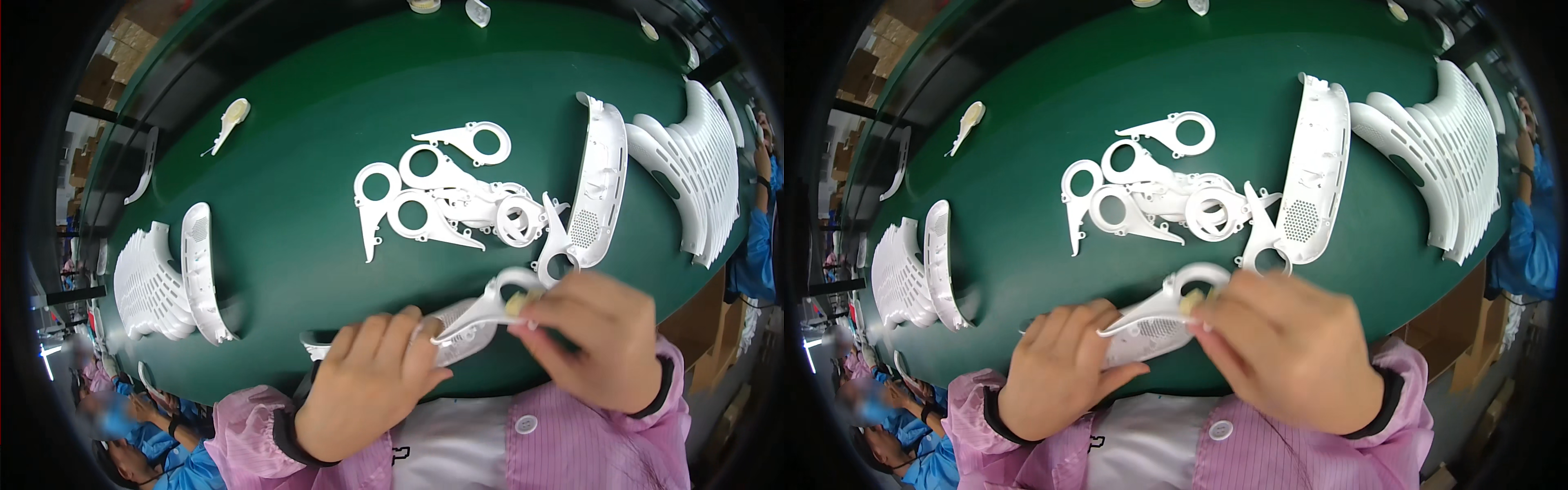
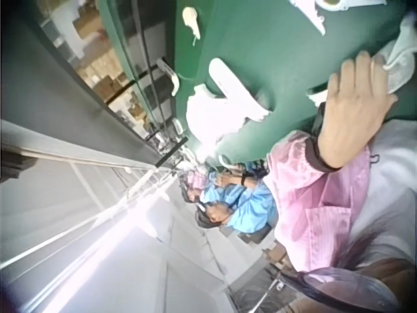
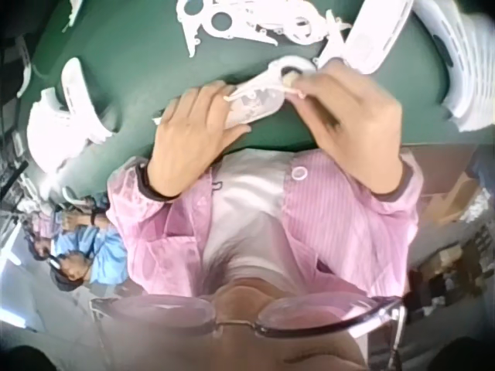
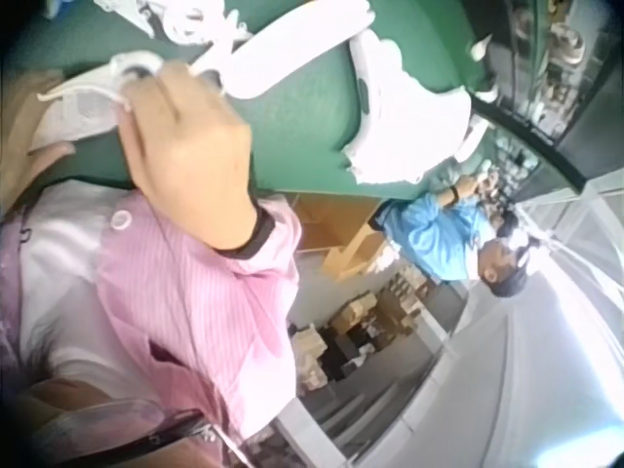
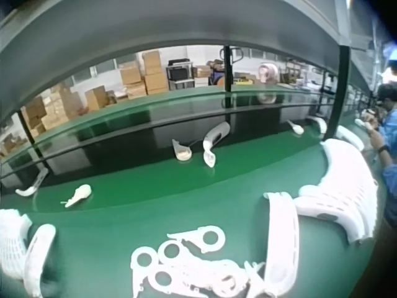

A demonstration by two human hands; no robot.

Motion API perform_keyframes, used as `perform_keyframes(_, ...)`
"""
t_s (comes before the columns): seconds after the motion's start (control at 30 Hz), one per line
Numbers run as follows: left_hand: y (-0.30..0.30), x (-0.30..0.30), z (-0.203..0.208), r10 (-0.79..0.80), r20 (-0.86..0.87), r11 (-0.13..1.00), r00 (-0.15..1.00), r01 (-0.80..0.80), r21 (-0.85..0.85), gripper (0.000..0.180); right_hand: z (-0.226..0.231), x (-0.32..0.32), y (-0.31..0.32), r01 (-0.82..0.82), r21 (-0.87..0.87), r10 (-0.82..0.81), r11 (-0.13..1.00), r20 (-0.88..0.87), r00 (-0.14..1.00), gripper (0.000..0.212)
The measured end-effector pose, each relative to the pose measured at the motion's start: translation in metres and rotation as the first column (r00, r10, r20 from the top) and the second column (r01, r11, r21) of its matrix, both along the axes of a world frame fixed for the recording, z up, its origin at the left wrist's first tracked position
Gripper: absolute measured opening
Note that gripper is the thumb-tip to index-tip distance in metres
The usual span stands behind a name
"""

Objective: Assembling white plastic housing components on a production line, including snap-fitting parts and placing them into cardboard boxes.

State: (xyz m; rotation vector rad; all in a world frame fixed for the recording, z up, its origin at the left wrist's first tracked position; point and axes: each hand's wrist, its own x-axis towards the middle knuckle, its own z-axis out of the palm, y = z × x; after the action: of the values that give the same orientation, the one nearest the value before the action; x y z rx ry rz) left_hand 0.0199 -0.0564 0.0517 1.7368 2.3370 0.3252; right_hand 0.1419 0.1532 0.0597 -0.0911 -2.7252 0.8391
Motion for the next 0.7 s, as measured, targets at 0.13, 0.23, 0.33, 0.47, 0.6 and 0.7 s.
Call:
perform_keyframes(0.13, 0.004, -0.007, 0.004, 0.124, 0.081, 0.992, 0.989, -0.123, -0.023, 0.077, -0.021, 0.018, -0.01, -0.128, 0.141, 0.124, 0.982, 0.035, 0.992, 0.024)
perform_keyframes(0.23, -0.002, -0.01, 0.011, 0.098, 0.136, 0.977, 0.986, -0.069, -0.203, 0.075, -0.028, 0.013, -0.02, -0.089, 0.161, 0.1, 0.983, -0.059, 0.993, 0.025)
perform_keyframes(0.33, -0.002, -0.017, 0.017, 0.088, 0.125, 0.966, 0.988, -0.054, -0.251, 0.08, -0.025, 0.005, -0.024, -0.104, 0.182, 0.112, 0.978, -0.037, 0.993, 0.026)
perform_keyframes(0.47, -0.005, -0.025, 0.012, 0.034, 0.07, 0.962, 0.997, -0.014, -0.274, 0.086, -0.023, -0.001, -0.03, -0.117, 0.249, 0.121, 0.961, 0.0, 0.993, 0.028)
perform_keyframes(0.6, -0.01, -0.027, 0.015, 0.069, 0.192, 0.909, 0.979, 0.017, -0.417, 0.085, -0.023, -0.008, -0.033, -0.148, 0.223, 0.133, 0.964, 0.08, 0.988, 0.028)
perform_keyframes(0.7, -0.014, -0.03, 0.009, 0.106, 0.212, 0.957, 0.971, -0.042, -0.285, 0.087, -0.023, -0.012, -0.035, -0.154, 0.209, 0.142, 0.966, 0.07, 0.987, 0.028)
